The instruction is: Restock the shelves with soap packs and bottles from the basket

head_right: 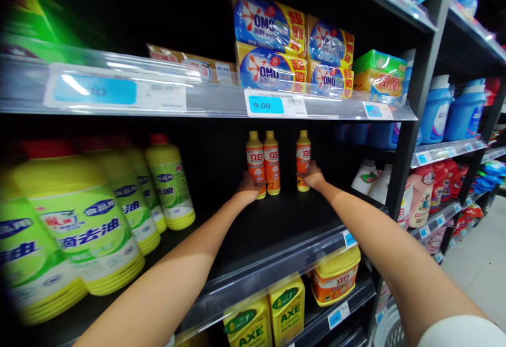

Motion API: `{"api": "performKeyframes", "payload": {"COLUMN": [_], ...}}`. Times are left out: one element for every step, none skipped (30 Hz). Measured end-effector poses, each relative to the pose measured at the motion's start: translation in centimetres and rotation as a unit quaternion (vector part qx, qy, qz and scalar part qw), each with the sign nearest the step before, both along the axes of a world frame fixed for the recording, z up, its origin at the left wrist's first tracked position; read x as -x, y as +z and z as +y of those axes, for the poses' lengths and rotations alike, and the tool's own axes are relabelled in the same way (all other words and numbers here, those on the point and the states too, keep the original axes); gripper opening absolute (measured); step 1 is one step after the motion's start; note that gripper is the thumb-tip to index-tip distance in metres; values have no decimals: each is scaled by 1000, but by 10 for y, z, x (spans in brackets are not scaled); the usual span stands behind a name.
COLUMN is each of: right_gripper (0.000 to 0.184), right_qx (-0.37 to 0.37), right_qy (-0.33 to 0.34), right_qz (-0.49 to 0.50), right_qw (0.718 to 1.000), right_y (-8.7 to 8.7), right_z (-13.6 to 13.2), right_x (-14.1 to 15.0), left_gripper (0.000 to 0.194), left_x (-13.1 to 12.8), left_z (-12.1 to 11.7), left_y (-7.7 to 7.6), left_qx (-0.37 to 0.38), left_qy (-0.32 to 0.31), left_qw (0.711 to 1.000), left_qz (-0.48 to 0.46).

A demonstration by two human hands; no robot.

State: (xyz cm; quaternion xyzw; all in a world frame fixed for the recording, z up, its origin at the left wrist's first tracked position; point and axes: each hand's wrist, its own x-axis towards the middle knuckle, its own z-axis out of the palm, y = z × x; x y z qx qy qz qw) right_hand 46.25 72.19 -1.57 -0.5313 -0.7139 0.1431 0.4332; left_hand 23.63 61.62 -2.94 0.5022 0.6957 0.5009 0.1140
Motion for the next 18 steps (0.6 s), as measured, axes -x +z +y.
{"api": "performKeyframes", "payload": {"right_gripper": [53, 55, 56, 57, 58, 59, 60, 60, 61, 62, 63, 63, 64, 63, 63, 62, 61, 61], "right_qx": [4, 9, 13, 16, 17, 17, 17, 17, 17, 18, 19, 20, 21, 22, 23, 24, 25, 26], "right_qy": [12, 23, 31, 41, 49, 56, 62, 67, 72, 76, 80, 84, 87, 91, 94, 98, 102, 107], "right_qz": [-4, -7, -10, -12, -14, -14, -13, -12, -10, -8, -5, -1, 3, 8, 14, 20, 27, 35], "right_qw": [1000, 1000, 999, 999, 999, 998, 998, 998, 997, 997, 997, 996, 996, 996, 995, 995, 994, 993], "right_y": [0, 1, 2, 3, 4, 6, 6, 7, 7, 7, 7, 7, 6, 6, 5, 5, 5, 4], "right_z": [-3, -5, -8, -11, -13, -15, -17, -17, -18, -18, -17, -17, -16, -15, -15, -15, -15, -15], "right_x": [12, 22, 30, 37, 41, 44, 46, 47, 48, 48, 48, 48, 49, 49, 49, 50, 50, 50], "left_gripper": [49, 49, 49, 49, 50, 51, 51, 51, 51, 51, 51, 50, 50, 49, 49, 48, 48, 47], "left_x": [0, 1, 1, 1, 1, 1, 1, 2, 2, 2, 2, 3, 3, 3, 3, 4, 4, 4], "left_z": [0, 1, 1, 2, 2, 3, 4, 4, 5, 6, 6, 6, 7, 7, 7, 6, 6, 6], "left_y": [0, -1, -1, -1, -2, -2, -2, -3, -3, -3, -4, -4, -5, -5, -5, -5, -5, -5], "left_qx": [0, 0, -1, -1, -3, -6, -9, -13, -18, -22, -26, -29, -33, -35, -38, -40, -41, -43], "left_qy": [0, 0, 1, 3, 5, 5, 4, 2, 0, -3, -5, -7, -9, -10, -11, -12, -14, -17], "left_qw": [1000, 1000, 1000, 1000, 1000, 1000, 1000, 1000, 1000, 1000, 999, 999, 999, 999, 998, 998, 998, 998], "left_qz": [-1, -3, -5, -7, -9, -11, -13, -15, -18, -21, -24, -28, -31, -35, -39, -43, -48, -54]}}
